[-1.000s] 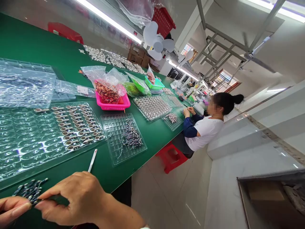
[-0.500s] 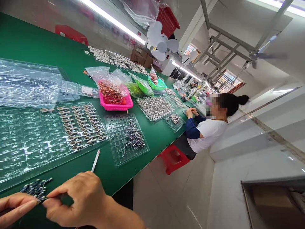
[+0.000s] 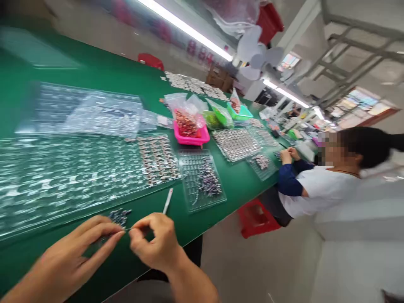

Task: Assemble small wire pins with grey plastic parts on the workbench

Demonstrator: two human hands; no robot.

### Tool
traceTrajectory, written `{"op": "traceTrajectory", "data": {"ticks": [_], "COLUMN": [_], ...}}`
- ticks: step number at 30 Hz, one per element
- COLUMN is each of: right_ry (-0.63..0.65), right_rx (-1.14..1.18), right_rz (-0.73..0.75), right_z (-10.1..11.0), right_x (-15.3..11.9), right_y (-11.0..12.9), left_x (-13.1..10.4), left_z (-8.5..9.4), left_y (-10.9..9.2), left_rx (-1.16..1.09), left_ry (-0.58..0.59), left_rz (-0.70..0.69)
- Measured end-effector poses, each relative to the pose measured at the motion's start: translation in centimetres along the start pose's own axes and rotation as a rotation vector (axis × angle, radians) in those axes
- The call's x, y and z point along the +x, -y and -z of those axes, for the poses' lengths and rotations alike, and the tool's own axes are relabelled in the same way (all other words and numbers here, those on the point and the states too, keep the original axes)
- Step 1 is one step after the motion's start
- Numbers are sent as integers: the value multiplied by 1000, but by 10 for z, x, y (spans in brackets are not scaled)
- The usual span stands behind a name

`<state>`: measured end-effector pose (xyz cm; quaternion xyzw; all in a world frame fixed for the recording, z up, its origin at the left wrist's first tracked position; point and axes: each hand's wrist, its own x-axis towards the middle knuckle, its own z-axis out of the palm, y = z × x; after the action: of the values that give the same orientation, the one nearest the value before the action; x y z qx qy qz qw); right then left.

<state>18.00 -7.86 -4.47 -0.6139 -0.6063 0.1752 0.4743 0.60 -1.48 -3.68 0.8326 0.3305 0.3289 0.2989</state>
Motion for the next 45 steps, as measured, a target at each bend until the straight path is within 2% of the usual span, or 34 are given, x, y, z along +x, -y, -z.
{"op": "traceTrajectory", "data": {"ticks": [3,6,10,14,25,29,37,45], "right_ry": [12,46,61,73,123,120,141,107], "right_rx": [63,104,125,123,163,136,187,220], "right_rz": [-61,-69,-50,-8,210,173,21,-30], "right_z": [7,11,13,15,13,13,14,14], "right_x": [1,1,-1,-1,-2,0,-1,-2], "right_y": [5,4,3,5,-3,0,3,3], "left_x": [6,13,18,21,19,20,18,17], "left_z": [7,12,19,23,16,17,23,27], "left_y": [-16,-24,-25,-21,-14,-16,-27,-25], "left_rx": [-70,-163,-370,-602,-955,-863,-379,-276], "left_ry": [65,158,286,392,456,416,264,245], "left_rz": [53,219,435,559,791,760,410,312]}}
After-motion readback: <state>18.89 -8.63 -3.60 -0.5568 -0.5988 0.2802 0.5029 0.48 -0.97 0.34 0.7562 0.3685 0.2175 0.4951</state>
